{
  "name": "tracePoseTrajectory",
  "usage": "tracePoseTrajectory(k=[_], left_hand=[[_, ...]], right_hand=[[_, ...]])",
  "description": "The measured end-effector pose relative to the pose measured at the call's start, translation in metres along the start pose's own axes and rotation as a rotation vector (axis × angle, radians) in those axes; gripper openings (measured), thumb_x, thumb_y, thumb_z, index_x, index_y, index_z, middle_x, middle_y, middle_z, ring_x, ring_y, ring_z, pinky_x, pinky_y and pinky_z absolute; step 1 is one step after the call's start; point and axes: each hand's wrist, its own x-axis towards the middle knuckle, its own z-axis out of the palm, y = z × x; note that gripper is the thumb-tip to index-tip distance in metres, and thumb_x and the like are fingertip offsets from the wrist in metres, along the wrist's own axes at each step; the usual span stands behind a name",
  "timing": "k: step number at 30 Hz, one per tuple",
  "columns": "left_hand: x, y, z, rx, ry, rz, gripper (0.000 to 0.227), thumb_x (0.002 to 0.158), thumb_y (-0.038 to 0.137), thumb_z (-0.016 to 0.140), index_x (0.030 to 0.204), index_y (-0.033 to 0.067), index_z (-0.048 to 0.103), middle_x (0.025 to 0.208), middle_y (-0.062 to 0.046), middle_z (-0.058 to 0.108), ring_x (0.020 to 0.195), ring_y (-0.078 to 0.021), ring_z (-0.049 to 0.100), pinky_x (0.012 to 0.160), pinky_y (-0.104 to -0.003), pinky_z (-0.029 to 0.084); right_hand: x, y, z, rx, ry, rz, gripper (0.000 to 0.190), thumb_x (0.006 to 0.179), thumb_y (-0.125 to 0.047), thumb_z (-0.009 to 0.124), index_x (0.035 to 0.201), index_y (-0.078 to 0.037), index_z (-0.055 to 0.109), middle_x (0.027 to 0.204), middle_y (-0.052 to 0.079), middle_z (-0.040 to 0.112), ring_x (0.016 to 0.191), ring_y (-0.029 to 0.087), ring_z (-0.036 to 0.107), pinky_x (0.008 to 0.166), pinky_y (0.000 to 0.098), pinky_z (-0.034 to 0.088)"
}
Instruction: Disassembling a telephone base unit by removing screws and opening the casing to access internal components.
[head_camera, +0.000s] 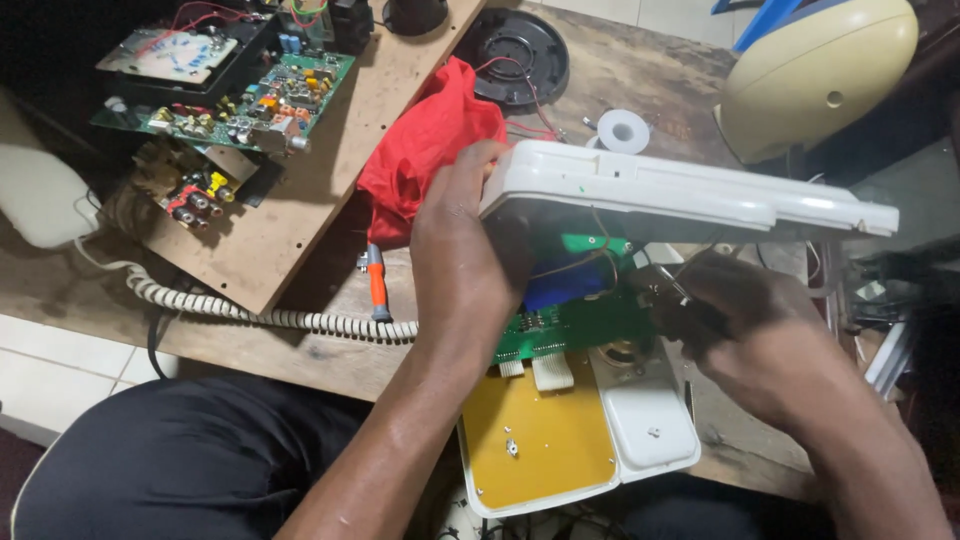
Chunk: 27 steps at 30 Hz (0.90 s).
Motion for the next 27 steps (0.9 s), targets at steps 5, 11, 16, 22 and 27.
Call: tracePoseTrajectory(k=[5,11,16,22,27], left_hand=[[-0.002,-0.001,-0.001,0.031,0.006,0.043,0.060,0.067,-0.006,0.074,0.124,0.0093,0.062,0.106,-0.009,0.068,0.095,-0.0237,0.067,0.082,-0.036,0.053],[0.000,-0.002,0.002,-0.038,0.017,0.002,0.062,0.064,-0.009,0.073,0.122,0.0118,0.065,0.106,-0.006,0.068,0.095,-0.0195,0.067,0.082,-0.033,0.053],[-0.001,-0.004,0.001,0.087,0.003,0.066,0.056,0.071,0.002,0.080,0.124,0.0098,0.061,0.102,-0.009,0.066,0.090,-0.0263,0.068,0.079,-0.040,0.053],[-0.002,-0.003,0.001,0.079,-0.015,0.062,0.062,0.066,-0.006,0.074,0.124,0.0116,0.062,0.101,-0.009,0.067,0.089,-0.0277,0.069,0.079,-0.040,0.054],[-0.002,-0.004,0.001,0.082,-0.010,0.077,0.058,0.069,-0.002,0.076,0.124,0.0112,0.062,0.100,-0.009,0.067,0.088,-0.0265,0.068,0.079,-0.040,0.053]], right_hand=[[0.011,0.001,-0.001,-0.282,0.017,-0.154,0.020,0.095,-0.031,0.063,0.106,-0.025,0.078,0.093,0.000,0.083,0.048,0.023,0.069,0.048,0.0351,0.056],[0.028,0.015,0.000,-0.304,0.019,-0.258,0.024,0.083,-0.025,0.077,0.107,-0.029,0.080,0.101,-0.004,0.082,0.059,0.017,0.085,0.050,0.0312,0.069],[0.044,0.041,0.014,-0.111,0.208,-0.783,0.012,0.084,-0.020,0.073,0.088,-0.010,0.079,0.069,0.000,0.081,0.034,0.014,0.064,0.032,0.0316,0.051],[0.053,0.051,0.012,-0.326,0.429,-1.245,0.003,0.084,-0.001,0.076,0.083,0.001,0.076,0.058,0.002,0.062,0.028,0.012,0.044,0.028,0.0323,0.033],[0.060,0.062,0.021,-0.274,0.365,-1.211,0.012,0.084,-0.004,0.074,0.092,0.005,0.074,0.067,0.005,0.073,0.030,0.012,0.056,0.023,0.0271,0.045]])
